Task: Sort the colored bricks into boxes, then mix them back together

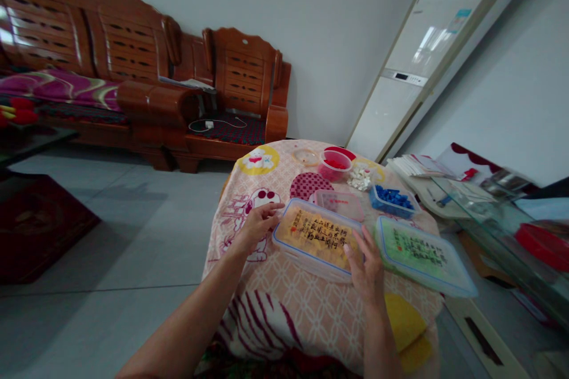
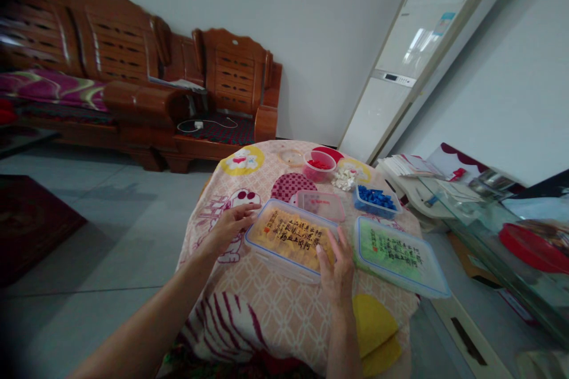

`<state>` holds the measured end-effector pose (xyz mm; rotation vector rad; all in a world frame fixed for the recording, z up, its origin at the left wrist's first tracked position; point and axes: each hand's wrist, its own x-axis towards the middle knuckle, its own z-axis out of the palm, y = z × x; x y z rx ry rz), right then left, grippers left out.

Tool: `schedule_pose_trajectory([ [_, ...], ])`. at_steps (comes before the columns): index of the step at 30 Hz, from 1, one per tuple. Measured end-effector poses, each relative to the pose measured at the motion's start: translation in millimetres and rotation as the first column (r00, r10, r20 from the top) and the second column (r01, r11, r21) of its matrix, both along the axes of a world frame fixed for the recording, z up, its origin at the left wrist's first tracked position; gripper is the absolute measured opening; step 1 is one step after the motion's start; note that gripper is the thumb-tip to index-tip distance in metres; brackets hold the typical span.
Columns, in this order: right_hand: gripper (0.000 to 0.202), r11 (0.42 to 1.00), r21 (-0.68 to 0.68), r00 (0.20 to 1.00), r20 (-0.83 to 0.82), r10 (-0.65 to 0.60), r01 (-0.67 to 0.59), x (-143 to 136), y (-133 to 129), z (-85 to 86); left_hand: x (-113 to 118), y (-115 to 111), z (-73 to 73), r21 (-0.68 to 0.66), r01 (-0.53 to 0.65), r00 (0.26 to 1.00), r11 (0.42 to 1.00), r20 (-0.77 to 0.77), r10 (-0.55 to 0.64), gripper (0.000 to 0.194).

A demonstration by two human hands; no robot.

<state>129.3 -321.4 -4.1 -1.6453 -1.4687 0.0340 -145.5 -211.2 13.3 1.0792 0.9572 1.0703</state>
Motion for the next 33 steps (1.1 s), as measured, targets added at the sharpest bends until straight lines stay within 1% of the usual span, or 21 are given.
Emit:
schedule_pose_trajectory([
  [5,0.061,1.000,-0.012,1.000,0.000,0.003,-0.003,-1,0,-2.8,-1,1,-1.7,0.001,0.012,1.000,1.000,0.011,-0.012,0.063],
  [8,0.058,1.000,-0.009,0.999,0.032,0.013,-0.012,0,0,-5.5,-3,1,-3.2,0.017,0.027,1.000,1.000,-0.010,-0.027,0.064],
  [12,0.055,1.000,0.002,0.994,0.106,0.025,-0.025,0,-1,-8.7,-7,4,-4.5,0.104,0.076,0.990,0.992,-0.124,-0.063,0.062],
  [15,0.055,1.000,-0.023,0.982,0.189,0.023,-0.019,0,-2,-9.1,-11,9,-2.1,0.242,0.120,0.964,0.963,-0.261,-0.055,0.059],
  [17,0.054,0.999,-0.046,0.968,0.252,0.020,-0.009,0,-3,-8.6,-13,14,2.5,0.384,0.186,0.922,0.904,-0.387,-0.025,0.052],
  [18,0.053,0.999,-0.054,0.961,0.278,0.017,-0.002,0,-3,-8.4,-13,17,5.4,0.446,0.246,0.890,0.861,-0.456,-0.018,0.049],
  [20,0.053,0.998,-0.065,0.948,0.317,0.005,0.016,0,-3,-8.0,-8,21,11.1,0.513,0.390,0.809,0.765,-0.587,-0.019,0.047],
  [22,0.053,0.997,-0.069,0.937,0.350,-0.014,0.040,0,-2,-7.9,4,23,15.3,0.536,0.478,0.731,0.695,-0.682,0.024,0.048],
  [24,0.054,0.996,-0.073,0.924,0.381,-0.022,0.054,-1,-1,-8.2,21,23,17.0,0.557,0.520,0.660,0.648,-0.743,0.108,0.046],
  [27,0.056,0.995,-0.083,0.910,0.414,-0.015,0.054,0,1,-8.5,46,20,16.2,0.573,0.612,0.542,0.546,-0.806,0.238,0.041],
  [29,0.058,0.994,-0.096,0.904,0.426,-0.009,0.055,0,1,-7.9,55,19,14.7,0.564,0.673,0.476,0.478,-0.826,0.302,0.045],
  [31,0.059,0.992,-0.112,0.900,0.435,0.001,0.053,1,0,-6.2,58,19,13.3,0.550,0.709,0.434,0.441,-0.834,0.341,0.051],
  [33,0.060,0.990,-0.132,0.894,0.448,0.021,0.044,2,0,-2.6,58,19,12.7,0.539,0.723,0.408,0.433,-0.838,0.362,0.055],
])
